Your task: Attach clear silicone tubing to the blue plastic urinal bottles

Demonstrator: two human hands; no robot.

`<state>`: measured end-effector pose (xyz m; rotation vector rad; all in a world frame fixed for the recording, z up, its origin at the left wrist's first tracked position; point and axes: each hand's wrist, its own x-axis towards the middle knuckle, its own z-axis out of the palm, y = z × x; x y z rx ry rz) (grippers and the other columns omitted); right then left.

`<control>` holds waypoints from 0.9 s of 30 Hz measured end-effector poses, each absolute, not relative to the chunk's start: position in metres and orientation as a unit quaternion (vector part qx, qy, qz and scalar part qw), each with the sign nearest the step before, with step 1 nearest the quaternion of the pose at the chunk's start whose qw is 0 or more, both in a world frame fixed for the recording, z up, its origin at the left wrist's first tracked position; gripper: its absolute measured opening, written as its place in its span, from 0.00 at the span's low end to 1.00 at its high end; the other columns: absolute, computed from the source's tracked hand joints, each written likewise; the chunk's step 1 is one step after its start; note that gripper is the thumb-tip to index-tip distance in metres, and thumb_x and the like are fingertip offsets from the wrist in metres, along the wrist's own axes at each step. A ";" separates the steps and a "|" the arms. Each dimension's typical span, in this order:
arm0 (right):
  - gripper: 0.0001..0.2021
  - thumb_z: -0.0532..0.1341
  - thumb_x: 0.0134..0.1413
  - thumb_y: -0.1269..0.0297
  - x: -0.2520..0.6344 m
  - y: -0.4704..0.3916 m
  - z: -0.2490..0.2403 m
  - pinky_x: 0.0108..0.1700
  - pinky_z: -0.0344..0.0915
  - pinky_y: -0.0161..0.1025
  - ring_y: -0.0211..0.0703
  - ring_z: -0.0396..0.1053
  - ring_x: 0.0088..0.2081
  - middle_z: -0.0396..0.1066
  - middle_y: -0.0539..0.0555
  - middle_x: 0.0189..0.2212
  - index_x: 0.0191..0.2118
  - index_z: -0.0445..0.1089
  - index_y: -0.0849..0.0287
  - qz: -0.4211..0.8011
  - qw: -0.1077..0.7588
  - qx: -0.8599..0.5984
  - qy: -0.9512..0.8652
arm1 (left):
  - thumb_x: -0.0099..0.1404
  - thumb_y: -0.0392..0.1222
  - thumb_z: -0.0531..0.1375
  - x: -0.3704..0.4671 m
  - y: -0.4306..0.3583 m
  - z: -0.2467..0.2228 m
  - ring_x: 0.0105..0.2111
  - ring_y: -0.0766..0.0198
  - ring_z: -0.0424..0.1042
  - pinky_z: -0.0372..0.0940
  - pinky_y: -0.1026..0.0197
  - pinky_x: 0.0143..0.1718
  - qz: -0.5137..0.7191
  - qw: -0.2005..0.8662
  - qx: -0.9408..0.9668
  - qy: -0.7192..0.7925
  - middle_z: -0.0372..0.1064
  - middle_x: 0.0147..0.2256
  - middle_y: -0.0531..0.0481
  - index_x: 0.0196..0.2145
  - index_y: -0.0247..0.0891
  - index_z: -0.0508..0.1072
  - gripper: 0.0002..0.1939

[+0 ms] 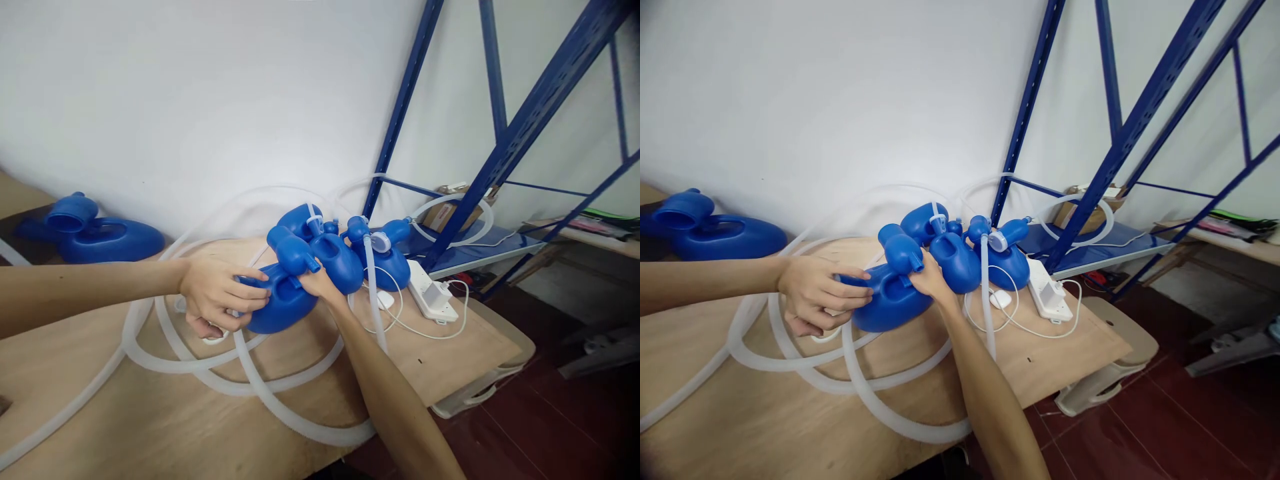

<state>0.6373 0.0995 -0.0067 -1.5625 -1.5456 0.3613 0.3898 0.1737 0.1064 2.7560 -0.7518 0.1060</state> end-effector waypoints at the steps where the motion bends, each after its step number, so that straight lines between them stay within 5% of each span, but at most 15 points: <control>1: 0.13 0.61 0.55 0.65 0.637 0.101 -0.007 0.57 0.72 0.54 0.55 0.75 0.53 0.77 0.56 0.50 0.47 0.71 0.54 0.141 0.444 -0.627 -0.624 | 0.57 0.50 0.66 0.388 0.175 0.101 0.50 0.45 0.81 0.74 0.44 0.57 0.080 0.076 0.945 -0.309 0.82 0.48 0.42 0.40 0.51 0.82 0.13; 6: 0.11 0.64 0.52 0.63 0.633 0.102 -0.002 0.57 0.72 0.55 0.56 0.74 0.53 0.77 0.54 0.47 0.44 0.70 0.52 0.138 0.441 -0.624 -0.630 | 0.60 0.55 0.61 0.372 0.174 0.071 0.43 0.43 0.81 0.77 0.46 0.41 0.238 -0.109 0.909 -0.324 0.81 0.43 0.36 0.43 0.43 0.80 0.19; 11: 0.13 0.64 0.51 0.63 0.632 0.101 0.002 0.57 0.71 0.58 0.59 0.74 0.52 0.77 0.55 0.47 0.44 0.71 0.52 0.131 0.436 -0.630 -0.629 | 0.63 0.54 0.59 0.362 0.154 0.051 0.42 0.46 0.78 0.73 0.48 0.39 0.318 -0.037 0.931 -0.175 0.78 0.42 0.36 0.49 0.41 0.76 0.22; 16: 0.11 0.63 0.51 0.63 0.634 0.104 0.000 0.58 0.70 0.60 0.60 0.74 0.52 0.78 0.56 0.46 0.42 0.72 0.53 0.136 0.443 -0.621 -0.632 | 0.70 0.51 0.56 0.368 0.115 0.046 0.40 0.51 0.74 0.69 0.49 0.45 0.383 0.067 0.916 0.097 0.75 0.39 0.41 0.41 0.39 0.73 0.14; 20: 0.14 0.61 0.54 0.63 0.643 0.103 0.000 0.62 0.68 0.58 0.58 0.73 0.57 0.78 0.57 0.51 0.47 0.73 0.54 0.166 0.464 -0.577 -0.651 | 0.71 0.60 0.50 0.375 0.101 0.064 0.47 0.49 0.74 0.67 0.47 0.55 0.321 0.236 0.883 0.250 0.76 0.44 0.41 0.43 0.39 0.74 0.23; 23: 0.13 0.61 0.58 0.58 0.654 0.098 0.000 0.63 0.69 0.57 0.58 0.75 0.56 0.79 0.57 0.50 0.46 0.75 0.54 0.203 0.469 -0.547 -0.663 | 0.73 0.59 0.41 0.364 0.113 0.087 0.51 0.51 0.75 0.70 0.52 0.52 0.237 0.300 0.875 0.297 0.75 0.51 0.41 0.49 0.39 0.72 0.28; 27: 0.20 0.68 0.54 0.45 0.668 0.089 -0.003 0.65 0.67 0.61 0.61 0.74 0.57 0.80 0.59 0.50 0.47 0.76 0.53 0.237 0.475 -0.542 -0.652 | 0.59 0.60 0.60 0.340 0.139 0.101 0.42 0.48 0.78 0.72 0.51 0.44 0.049 0.274 0.888 0.366 0.79 0.42 0.42 0.42 0.39 0.78 0.24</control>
